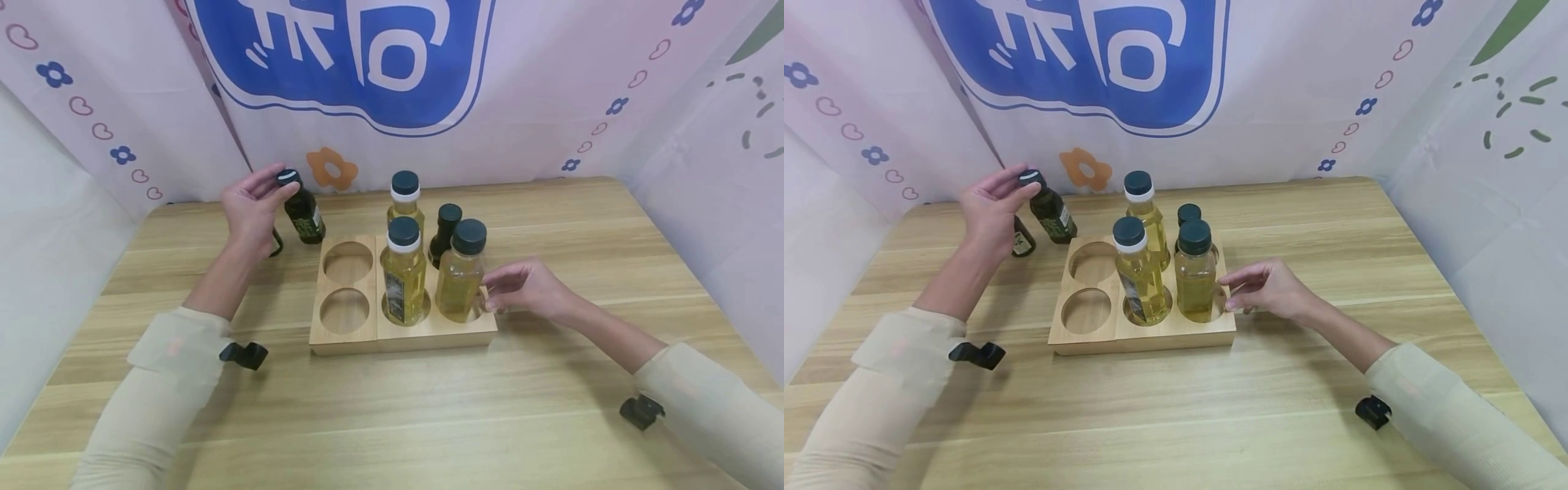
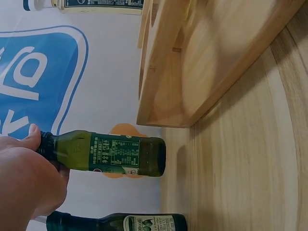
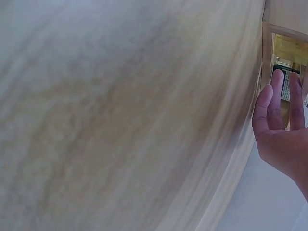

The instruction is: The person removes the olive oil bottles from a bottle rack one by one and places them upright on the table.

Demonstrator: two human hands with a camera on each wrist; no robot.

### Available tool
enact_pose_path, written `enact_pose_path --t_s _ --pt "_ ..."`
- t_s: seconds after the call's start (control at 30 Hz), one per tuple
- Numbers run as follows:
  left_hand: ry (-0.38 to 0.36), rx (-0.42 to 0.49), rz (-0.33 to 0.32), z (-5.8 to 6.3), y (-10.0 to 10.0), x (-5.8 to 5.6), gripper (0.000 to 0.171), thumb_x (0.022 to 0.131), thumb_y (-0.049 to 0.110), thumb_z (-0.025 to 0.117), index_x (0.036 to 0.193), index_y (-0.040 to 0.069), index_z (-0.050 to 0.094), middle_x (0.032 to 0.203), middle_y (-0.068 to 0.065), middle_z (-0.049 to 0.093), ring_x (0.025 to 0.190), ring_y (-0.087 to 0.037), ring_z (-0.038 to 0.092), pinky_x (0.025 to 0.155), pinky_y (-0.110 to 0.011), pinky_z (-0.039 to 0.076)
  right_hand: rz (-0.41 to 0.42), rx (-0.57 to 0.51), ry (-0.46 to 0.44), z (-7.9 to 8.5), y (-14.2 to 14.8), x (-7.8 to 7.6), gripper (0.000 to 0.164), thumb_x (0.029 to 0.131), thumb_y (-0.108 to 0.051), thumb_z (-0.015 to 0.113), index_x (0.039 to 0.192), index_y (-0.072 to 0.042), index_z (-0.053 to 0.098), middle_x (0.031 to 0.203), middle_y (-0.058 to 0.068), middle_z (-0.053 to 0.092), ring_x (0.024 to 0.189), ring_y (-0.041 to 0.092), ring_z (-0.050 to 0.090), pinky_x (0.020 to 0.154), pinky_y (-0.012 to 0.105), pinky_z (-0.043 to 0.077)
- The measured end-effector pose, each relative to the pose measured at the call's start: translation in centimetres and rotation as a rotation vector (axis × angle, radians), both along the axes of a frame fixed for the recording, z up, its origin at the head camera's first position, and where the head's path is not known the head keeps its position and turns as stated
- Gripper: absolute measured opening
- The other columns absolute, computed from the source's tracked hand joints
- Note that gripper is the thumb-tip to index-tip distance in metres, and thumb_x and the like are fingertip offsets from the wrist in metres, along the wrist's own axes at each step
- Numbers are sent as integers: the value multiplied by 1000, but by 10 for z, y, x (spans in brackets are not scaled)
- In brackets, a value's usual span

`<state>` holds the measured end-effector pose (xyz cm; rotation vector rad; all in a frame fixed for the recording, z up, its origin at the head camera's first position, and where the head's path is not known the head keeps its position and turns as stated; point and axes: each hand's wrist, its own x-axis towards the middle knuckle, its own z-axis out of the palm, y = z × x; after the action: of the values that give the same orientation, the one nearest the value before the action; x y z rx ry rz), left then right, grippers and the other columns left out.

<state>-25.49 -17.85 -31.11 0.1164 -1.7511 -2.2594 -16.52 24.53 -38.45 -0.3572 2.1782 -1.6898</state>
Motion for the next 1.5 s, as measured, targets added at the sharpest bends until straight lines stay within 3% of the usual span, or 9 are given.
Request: enact_pose_path --t_s 0.17,0.43,1.5 --pt "-10 -15 6 -3 -2 0 33 83 -12 81 108 8 79 114 -11 75 99 -9 75 102 -24 55 -1 4 -4 0 0 -1 42 79 9 83 118 13 67 101 15 77 84 17 74 74 33 66" --pt "-16 -21 10 -7 -5 -1 34 82 -14 80 109 7 79 113 -12 74 98 -9 75 99 -24 56 -4 8 0 2 -1 1 42 79 10 82 117 16 66 100 16 77 83 16 73 73 32 65" --pt "-45 24 76 -13 -12 -3 37 79 -13 84 112 2 78 116 -18 72 97 -10 76 95 -23 58 -5 -1 -2 2 0 1 40 80 9 82 117 14 68 101 14 77 85 16 74 75 33 66"
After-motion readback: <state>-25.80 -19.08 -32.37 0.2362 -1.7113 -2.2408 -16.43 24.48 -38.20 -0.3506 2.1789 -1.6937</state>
